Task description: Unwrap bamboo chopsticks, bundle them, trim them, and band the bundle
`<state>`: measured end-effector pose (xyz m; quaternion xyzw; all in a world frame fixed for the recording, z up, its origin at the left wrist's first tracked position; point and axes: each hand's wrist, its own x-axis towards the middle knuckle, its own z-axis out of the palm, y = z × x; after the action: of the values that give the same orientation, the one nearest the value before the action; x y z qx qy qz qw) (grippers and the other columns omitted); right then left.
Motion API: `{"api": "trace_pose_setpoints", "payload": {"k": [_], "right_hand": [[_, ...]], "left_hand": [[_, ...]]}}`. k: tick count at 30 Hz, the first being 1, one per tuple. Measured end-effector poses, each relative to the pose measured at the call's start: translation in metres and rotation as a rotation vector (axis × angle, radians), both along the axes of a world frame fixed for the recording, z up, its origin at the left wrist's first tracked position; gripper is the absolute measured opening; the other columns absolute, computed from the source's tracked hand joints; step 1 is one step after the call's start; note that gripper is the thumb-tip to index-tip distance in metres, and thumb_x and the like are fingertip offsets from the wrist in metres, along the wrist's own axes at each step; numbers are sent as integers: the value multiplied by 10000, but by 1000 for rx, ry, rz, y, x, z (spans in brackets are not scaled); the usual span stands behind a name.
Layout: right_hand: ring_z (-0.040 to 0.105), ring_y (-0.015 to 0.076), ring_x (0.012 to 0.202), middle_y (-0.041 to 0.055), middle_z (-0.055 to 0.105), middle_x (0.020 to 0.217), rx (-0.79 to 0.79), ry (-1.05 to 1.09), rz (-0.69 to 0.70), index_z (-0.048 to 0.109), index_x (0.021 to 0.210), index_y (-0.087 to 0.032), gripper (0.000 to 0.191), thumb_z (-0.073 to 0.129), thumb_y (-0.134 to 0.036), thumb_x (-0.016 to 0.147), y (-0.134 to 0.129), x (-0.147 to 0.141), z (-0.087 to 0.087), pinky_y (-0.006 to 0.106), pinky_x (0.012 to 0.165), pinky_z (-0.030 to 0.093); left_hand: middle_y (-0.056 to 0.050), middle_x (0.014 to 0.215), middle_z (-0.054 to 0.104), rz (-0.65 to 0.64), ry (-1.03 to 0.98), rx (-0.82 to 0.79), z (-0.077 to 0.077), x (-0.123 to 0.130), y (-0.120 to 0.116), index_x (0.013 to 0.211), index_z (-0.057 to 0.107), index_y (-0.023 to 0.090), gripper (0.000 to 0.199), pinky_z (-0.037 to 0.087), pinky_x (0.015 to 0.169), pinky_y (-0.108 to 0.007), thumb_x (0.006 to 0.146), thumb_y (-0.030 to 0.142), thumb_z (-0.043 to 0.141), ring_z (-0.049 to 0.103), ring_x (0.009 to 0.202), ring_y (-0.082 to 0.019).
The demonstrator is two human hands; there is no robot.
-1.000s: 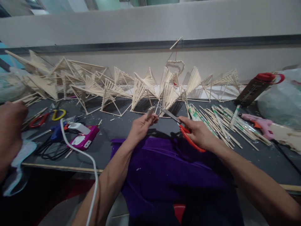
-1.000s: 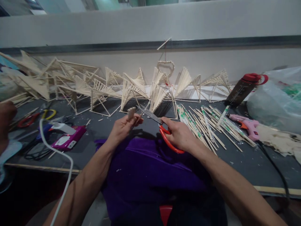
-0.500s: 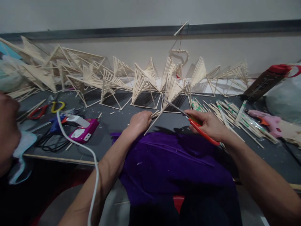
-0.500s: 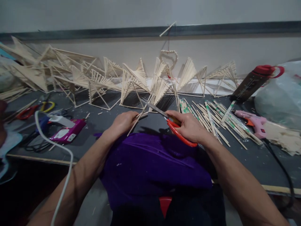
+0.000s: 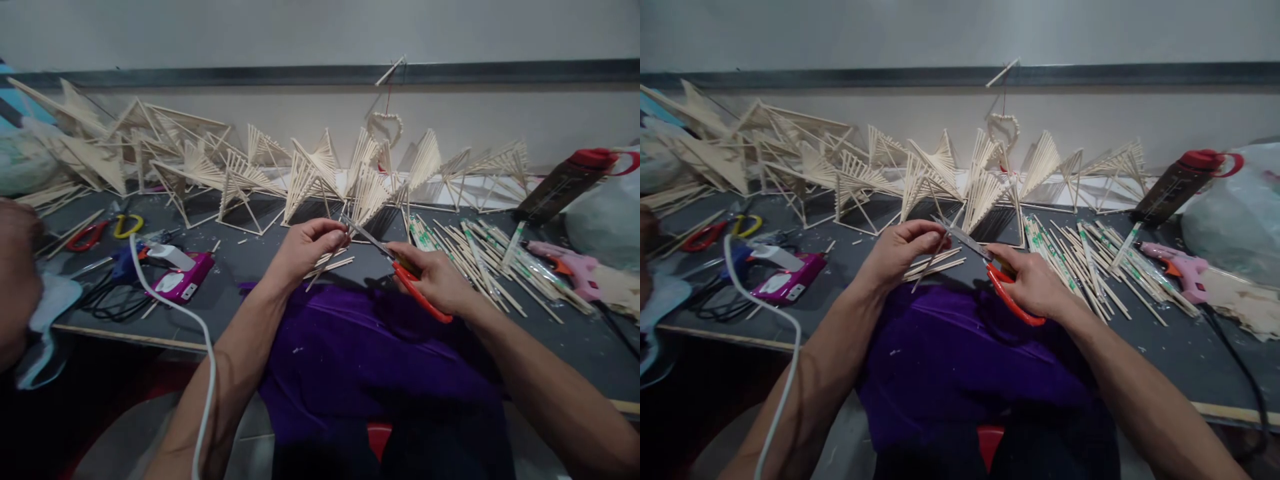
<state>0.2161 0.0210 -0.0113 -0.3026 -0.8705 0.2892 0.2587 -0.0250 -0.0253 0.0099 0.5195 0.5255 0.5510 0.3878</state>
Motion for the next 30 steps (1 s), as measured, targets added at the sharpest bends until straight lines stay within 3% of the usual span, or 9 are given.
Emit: {"api": "trace_pose_setpoints", "payload": {"k": [3,8,12,17,24,27,30], "right_hand": [[541,105,607,-25,668,788,-5,8,6,567,1252,-247,443,576,-268,809,-3,-3,-3,211,575,407],[604,138,723,10,691,877,50,-3,-12,553,1260,-232,450,575,-255,811,-4,-4,-5,225,631,443],[614,144,730,14,691,893,87,-2,-11,547,1259,-235,452,585,-267,810,-6,-5,-4,236,647,454],[604,156,692,27,689,889,71,-68,-39,517,1289,-220,543,639,-410,795,-10,-7,-2,270,656,461],[609,168,739,48,677,1007,77,-84,-39,466,1330,-209,636,644,-477,782,-11,-9,-2,296,690,461],[590,158,704,51,669,978,74,-78,-8,481,1309,-187,599,622,-471,801,-11,-10,-5,286,666,453],[567,146,657,34,668,902,84,-78,-14,509,1272,-191,469,570,-355,837,-12,-11,-7,273,647,443]], "left_hand": [[-19,717,687,-9,-96,7,5,14,-1,815,664,142,205,505,599,-235,701,302,726,619,599,-108],[14,622,629,19,-38,68,2,17,0,779,632,149,151,346,418,-178,725,273,699,440,437,-47],[13,632,613,42,91,139,-2,16,-1,757,632,155,155,347,459,-184,795,304,631,453,490,-59],[21,591,588,94,258,209,-4,17,-6,678,603,159,192,397,539,-195,839,252,557,497,540,-76],[26,573,604,115,370,276,-11,22,-11,753,655,156,150,413,541,-189,839,209,543,531,528,-82],[23,570,617,135,387,282,-14,25,-12,731,652,159,156,416,538,-187,834,210,547,542,523,-83],[21,572,621,151,383,286,-15,27,-13,711,644,161,168,418,543,-187,835,221,548,546,525,-83]]}}
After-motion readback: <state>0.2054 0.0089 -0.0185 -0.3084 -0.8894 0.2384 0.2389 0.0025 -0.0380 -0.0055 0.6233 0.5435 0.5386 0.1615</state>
